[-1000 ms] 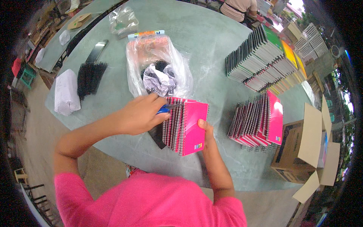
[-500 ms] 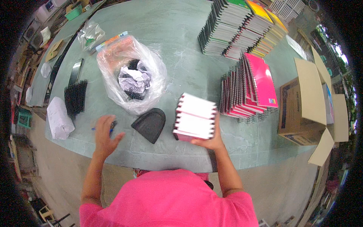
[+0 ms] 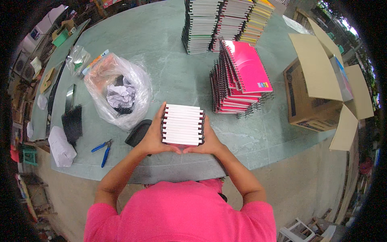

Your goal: The person trims the excess spiral bindings on stacks of notebooks using blue pliers and organizes them into neat piles on a large table. They then move the completed stacks and place them into a cardboard box.

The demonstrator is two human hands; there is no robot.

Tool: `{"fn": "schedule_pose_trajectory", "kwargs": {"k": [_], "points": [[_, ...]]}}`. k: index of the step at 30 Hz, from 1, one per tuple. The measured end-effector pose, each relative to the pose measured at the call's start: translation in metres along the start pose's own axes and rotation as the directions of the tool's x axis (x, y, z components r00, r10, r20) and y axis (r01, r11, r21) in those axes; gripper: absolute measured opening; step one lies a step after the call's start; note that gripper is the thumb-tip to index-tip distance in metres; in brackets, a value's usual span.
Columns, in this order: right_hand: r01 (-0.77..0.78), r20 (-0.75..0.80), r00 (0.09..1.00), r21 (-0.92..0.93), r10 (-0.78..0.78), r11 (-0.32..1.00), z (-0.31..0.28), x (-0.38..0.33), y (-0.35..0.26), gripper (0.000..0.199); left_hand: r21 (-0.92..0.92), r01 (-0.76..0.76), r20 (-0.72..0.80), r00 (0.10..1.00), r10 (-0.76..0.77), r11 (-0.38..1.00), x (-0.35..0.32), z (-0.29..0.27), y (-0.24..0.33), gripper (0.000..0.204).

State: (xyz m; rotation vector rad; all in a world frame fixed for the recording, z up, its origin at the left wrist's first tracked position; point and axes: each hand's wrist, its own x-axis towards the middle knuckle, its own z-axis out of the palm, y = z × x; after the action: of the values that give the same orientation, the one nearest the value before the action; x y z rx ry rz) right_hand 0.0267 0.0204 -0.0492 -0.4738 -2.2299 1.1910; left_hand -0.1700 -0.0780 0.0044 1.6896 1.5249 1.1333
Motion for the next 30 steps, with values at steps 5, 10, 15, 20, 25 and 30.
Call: {"fn": "schedule_pose_trajectory", "kwargs": {"k": [5, 10, 15, 20, 25, 30], "points": [[-0.064, -0.007, 0.998, 0.276, 0.069, 0.959, 0.000, 0.002, -0.010, 0.113, 0.068, -0.029, 0.083, 0.996, 0.024, 0.997, -0.005, 0.003, -0.014, 0.123], [-0.188, -0.059, 0.973, 0.351, 0.222, 0.917, -0.010, 0.026, -0.030, 0.094, -0.374, 0.221, 0.091, 0.975, -0.202, 0.900, 0.009, 0.004, -0.013, 0.101], [-0.228, 0.113, 0.941, 0.907, 0.318, 0.354, -0.010, 0.064, -0.013, 0.063, -0.844, 0.415, 0.256, 0.868, -0.425, 0.339, 0.067, -0.031, 0.019, 0.057], [-0.386, 0.255, 0.913, 0.794, 0.317, 0.471, 0.013, 0.051, 0.001, 0.059, -0.838, 0.372, 0.152, 0.861, -0.485, 0.398, 0.168, -0.097, -0.013, 0.049], [-0.403, 0.319, 0.915, 0.675, 0.248, 0.618, 0.014, 0.051, 0.007, 0.043, -0.723, 0.484, 0.132, 0.797, -0.589, 0.493, 0.257, -0.131, -0.063, 0.054], [-0.402, 0.314, 0.916, 0.709, 0.251, 0.580, 0.014, 0.049, 0.002, 0.038, -0.711, 0.591, 0.197, 0.687, -0.699, 0.381, 0.287, -0.128, -0.125, 0.056]]}}
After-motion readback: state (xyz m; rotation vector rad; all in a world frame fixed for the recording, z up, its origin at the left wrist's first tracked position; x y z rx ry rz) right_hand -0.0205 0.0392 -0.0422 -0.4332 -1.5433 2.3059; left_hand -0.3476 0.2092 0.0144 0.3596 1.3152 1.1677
